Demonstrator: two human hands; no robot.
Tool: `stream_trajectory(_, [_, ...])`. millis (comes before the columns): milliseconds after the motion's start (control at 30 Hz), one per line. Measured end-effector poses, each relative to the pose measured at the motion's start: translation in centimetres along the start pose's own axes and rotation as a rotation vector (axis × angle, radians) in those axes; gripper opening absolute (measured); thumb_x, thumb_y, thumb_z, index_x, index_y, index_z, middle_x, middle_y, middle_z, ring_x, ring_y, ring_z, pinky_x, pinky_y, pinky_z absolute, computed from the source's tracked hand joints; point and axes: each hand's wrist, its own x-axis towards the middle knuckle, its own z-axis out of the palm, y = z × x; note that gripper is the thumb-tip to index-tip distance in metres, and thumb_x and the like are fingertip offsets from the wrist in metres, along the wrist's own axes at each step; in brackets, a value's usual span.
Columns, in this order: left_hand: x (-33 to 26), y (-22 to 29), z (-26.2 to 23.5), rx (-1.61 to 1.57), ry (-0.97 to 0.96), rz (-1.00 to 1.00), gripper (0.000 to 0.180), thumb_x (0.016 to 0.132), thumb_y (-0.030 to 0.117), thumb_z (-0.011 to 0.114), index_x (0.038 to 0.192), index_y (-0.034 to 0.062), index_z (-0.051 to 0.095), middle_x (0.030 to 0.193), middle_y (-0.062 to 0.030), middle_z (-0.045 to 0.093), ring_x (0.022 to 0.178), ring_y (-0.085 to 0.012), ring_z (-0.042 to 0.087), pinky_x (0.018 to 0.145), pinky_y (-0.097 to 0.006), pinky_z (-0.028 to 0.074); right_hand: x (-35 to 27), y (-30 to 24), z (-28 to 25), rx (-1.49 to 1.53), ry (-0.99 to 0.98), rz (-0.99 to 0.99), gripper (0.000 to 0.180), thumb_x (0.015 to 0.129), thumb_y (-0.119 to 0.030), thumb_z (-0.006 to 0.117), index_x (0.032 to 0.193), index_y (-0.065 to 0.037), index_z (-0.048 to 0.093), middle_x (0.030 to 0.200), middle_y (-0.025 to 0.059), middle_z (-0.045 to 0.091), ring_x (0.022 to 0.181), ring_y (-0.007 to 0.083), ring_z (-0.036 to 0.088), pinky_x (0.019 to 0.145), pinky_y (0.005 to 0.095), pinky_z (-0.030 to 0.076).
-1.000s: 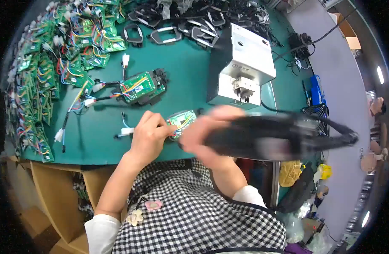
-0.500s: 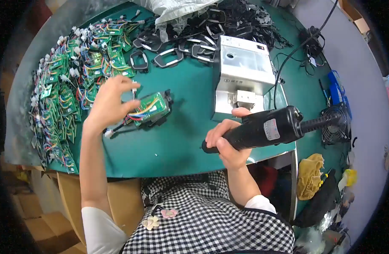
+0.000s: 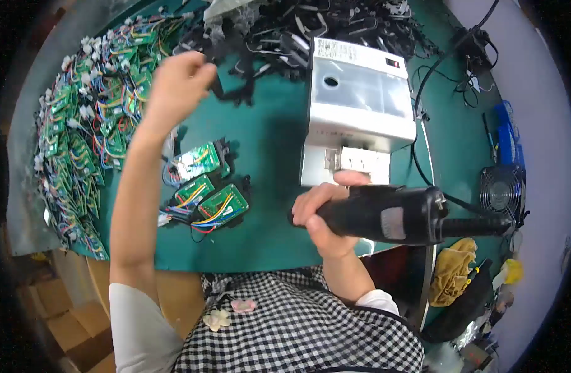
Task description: The person assembles electronic circuit boards and plastic frame components by hand, securing them together with screws using an electric screwdriver.
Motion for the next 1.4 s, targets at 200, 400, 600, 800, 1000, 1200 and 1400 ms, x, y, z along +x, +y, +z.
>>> stream_trajectory(200, [-19.4,1.6,4.3,-1.402,-0.182,-0.468,0.019,0.09,0.02,0.054,0.096,0.002,0.055,0.097,-0.0117,0.063,0.082,-0.0173,0.063,0.069,-0.028,0.053,0.1,-1.9,0.4,0.049,0.064,-0.13,0.066,0.076,-0.009,0.057,0.129,-0.003,0.019,0.067,0.0118,0.052,0.056,0.022,0.052,0.059,0.0375,0.046])
stream_trajectory(400, [-26.7,0.8,7.8,-1.583,-0.196,-0.725,0.024,0.089,0.015,0.055,0.106,-0.0017,0.054,0.101,-0.0132,0.062,0.084,-0.0174,0.062,0.072,-0.03,0.053,-1.9,-4.8,0.9,-0.124,0.056,-0.235,0.066,0.077,-0.009,0.055,0.13,-0.004,0.017,0.066,0.0113,0.05,0.054,0.0218,0.051,0.058,0.0382,0.045])
stream_trajectory(600, [-25.7,-6.4,6.3,-0.284,0.161,0.065,0.013,0.07,-0.001,0.066,0.082,0.0027,0.066,0.07,-0.0091,0.056,0.063,-0.0206,0.056,0.057,-0.029,0.044,-3.1,-4.2,2.7,-0.155,0.088,-0.272,0.065,0.078,-0.008,0.056,0.128,0.0,0.016,0.066,0.0112,0.052,0.057,0.0208,0.054,0.062,0.0379,0.048])
stream_trajectory(800, [-24.5,-6.6,6.5,-0.083,0.189,0.137,0.011,0.066,0.003,0.068,0.077,0.0032,0.064,0.072,-0.0102,0.054,0.073,-0.0285,0.054,0.065,-0.036,0.043,-2.8,0.4,4.9,-0.389,0.04,-0.156,0.061,0.076,0.004,0.055,0.125,0.002,0.019,0.068,0.009,0.053,0.06,0.0195,0.053,0.064,0.037,0.048])
stream_trajectory(1000, [-25.8,-6.6,5.2,-0.159,0.202,0.18,0.011,0.074,-0.001,0.062,0.077,0.0022,0.051,0.075,-0.01,0.057,0.069,-0.0255,0.057,0.061,-0.032,0.046,-4.6,-1.4,3.0,-0.082,-0.17,-0.009,0.063,0.073,0.005,0.06,0.124,0.0,0.025,0.066,0.0105,0.054,0.057,0.0195,0.053,0.058,0.0336,0.047])
stream_trajectory(1200, [-26.6,-4.3,4.8,-1.832,-0.072,-0.281,0.016,0.083,0.001,0.059,0.098,0.001,0.054,0.085,-0.0124,0.063,0.071,-0.017,0.063,0.061,-0.025,0.053,-2.4,-4.6,8.4,0.107,-0.038,-0.141,0.056,0.082,-0.017,0.051,0.133,-0.011,0.028,0.07,0.0043,0.049,0.056,0.016,0.048,0.059,0.0328,0.044])
stream_trajectory(1400, [-26.7,-4.5,6.3,-2.195,-0.119,-0.358,0.011,0.085,0.009,0.059,0.093,0.0009,0.061,0.082,-0.0108,0.064,0.07,-0.0173,0.063,0.06,-0.025,0.052,-2.5,-3.2,12.0,0.185,-0.084,-0.122,0.056,0.083,-0.018,0.049,0.134,-0.014,0.027,0.07,0.0041,0.048,0.056,0.016,0.048,0.058,0.0328,0.044])
